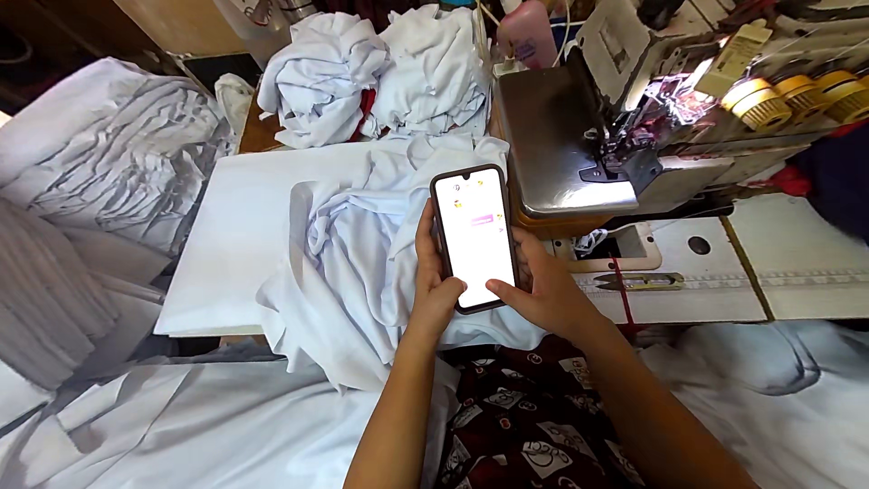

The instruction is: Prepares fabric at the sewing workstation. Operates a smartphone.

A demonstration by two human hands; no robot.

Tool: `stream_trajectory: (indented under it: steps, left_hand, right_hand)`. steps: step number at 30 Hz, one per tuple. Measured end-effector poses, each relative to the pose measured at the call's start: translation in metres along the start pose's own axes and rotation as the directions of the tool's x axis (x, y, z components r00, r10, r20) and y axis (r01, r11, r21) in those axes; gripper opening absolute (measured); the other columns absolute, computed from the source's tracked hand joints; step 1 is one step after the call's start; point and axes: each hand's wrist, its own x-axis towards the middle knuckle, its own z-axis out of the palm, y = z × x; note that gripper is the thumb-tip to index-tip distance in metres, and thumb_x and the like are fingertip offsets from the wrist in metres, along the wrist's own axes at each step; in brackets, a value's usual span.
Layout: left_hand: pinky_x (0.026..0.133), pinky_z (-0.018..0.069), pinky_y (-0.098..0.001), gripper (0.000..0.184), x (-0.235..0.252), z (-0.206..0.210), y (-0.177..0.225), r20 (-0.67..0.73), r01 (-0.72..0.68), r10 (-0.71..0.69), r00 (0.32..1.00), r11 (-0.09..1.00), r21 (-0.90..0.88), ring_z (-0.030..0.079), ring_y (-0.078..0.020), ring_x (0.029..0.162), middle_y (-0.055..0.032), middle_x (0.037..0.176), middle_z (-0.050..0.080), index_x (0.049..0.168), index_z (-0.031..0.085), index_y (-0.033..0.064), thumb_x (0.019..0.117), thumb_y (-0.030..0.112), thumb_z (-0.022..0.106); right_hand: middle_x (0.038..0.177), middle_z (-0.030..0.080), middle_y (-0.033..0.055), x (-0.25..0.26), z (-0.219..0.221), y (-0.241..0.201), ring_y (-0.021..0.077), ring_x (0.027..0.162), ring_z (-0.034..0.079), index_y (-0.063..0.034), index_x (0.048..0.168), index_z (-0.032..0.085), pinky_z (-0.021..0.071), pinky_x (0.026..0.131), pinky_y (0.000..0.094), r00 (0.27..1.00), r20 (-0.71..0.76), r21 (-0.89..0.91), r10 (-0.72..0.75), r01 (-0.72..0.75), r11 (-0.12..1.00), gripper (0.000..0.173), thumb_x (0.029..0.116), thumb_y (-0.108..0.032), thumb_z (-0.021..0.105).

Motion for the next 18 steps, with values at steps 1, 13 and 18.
stream_trajectory:
  steps: [1,13,18]
  left_hand:
    - [0.097,0.0559,-0.0347,0.104,0.0,0.0,0.0,0.0,-0.001,0.001,1.0,1.0,-0.001,0.062,-0.011,0.121,-0.0012,0.147,0.051,0.163,0.009,0.0269,0.0722,-0.002,0.052]
    - [0.098,0.0549,-0.0345,0.105,0.0,-0.001,0.0,0.012,-0.004,0.003,1.0,1.0,0.013,0.06,-0.0102,0.123,-0.0014,0.15,0.048,0.163,0.006,0.027,0.0724,0.0,0.052]
    - [0.098,0.0552,-0.0342,0.105,0.0,-0.001,0.0,0.011,-0.002,0.002,1.0,1.0,0.003,0.06,-0.01,0.122,-0.001,0.15,0.048,0.163,0.007,0.0267,0.0721,-0.001,0.052]
  right_hand:
    - [0.113,0.071,0.0068,0.0,-0.003,0.0,0.005,0.094,0.068,-0.0036,0.153,0.036,0.0575,0.082,0.0239,0.999,0.038,0.016,0.008,-0.009,1.0,0.082,0.0906,-0.046,0.068]
    - [0.112,0.07,0.0098,-0.003,-0.003,-0.001,0.0028,0.089,0.067,0.001,0.154,0.033,0.0559,0.077,0.02,0.998,0.035,0.044,-0.056,0.054,0.998,0.076,0.0931,-0.033,0.063]
    - [0.106,0.072,0.0093,-0.002,0.005,-0.001,0.0051,0.086,0.068,-0.0009,0.149,0.041,0.0566,0.076,0.0225,0.997,-0.061,-0.007,-0.037,0.036,0.999,0.067,0.0938,-0.033,0.062]
